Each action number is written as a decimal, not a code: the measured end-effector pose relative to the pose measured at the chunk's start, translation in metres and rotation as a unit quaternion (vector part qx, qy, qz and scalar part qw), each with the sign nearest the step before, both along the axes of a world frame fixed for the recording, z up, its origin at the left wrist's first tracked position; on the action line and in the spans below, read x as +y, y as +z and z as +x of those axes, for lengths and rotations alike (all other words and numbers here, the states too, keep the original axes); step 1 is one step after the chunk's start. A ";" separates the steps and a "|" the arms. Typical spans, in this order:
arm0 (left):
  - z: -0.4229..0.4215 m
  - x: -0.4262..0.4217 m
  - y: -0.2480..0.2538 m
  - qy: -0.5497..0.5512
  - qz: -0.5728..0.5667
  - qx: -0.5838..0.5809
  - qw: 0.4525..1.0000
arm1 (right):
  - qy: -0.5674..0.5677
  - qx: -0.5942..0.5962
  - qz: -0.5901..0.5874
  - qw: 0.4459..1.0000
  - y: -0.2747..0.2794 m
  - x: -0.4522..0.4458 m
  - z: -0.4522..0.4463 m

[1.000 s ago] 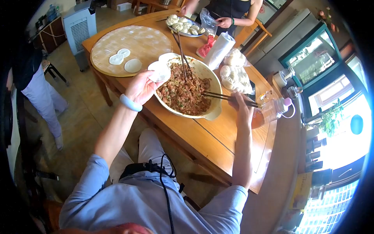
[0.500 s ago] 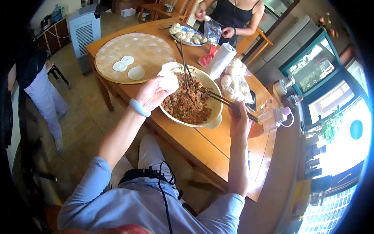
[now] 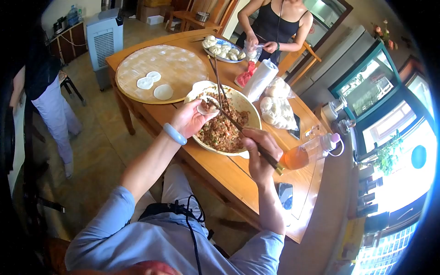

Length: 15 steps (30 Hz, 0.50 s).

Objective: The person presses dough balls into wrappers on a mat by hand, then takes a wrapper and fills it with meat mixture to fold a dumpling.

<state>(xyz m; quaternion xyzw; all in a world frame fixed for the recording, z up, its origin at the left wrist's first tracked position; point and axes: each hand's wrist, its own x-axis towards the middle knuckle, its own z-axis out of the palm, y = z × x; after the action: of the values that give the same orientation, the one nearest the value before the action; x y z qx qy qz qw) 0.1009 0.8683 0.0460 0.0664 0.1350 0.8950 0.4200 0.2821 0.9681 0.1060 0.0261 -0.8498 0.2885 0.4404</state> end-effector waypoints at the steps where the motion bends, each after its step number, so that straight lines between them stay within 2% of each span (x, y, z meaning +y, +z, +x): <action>1: -0.002 0.002 -0.004 0.003 -0.006 -0.001 1.000 | 0.004 0.014 -0.021 1.000 -0.001 0.003 -0.001; 5: -0.003 -0.006 0.000 0.001 -0.011 0.059 0.998 | 0.053 0.017 -0.179 0.982 -0.009 0.014 -0.005; 8: -0.007 -0.005 -0.008 -0.006 -0.050 0.067 0.997 | 0.064 -0.015 -0.203 0.977 -0.009 0.024 -0.004; 11: -0.008 -0.004 -0.012 -0.013 0.003 0.073 0.997 | 0.094 0.058 -0.312 0.944 -0.008 0.028 -0.007; 15: -0.006 -0.009 -0.007 -0.030 -0.043 0.077 0.996 | 0.075 0.031 -0.380 0.921 -0.012 0.029 -0.015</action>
<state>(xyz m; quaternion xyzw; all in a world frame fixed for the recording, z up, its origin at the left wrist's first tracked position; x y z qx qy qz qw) 0.0946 0.8592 0.0385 0.1215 0.2031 0.8677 0.4371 0.2676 0.9975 0.0936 -0.0705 -0.6578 0.6208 0.4207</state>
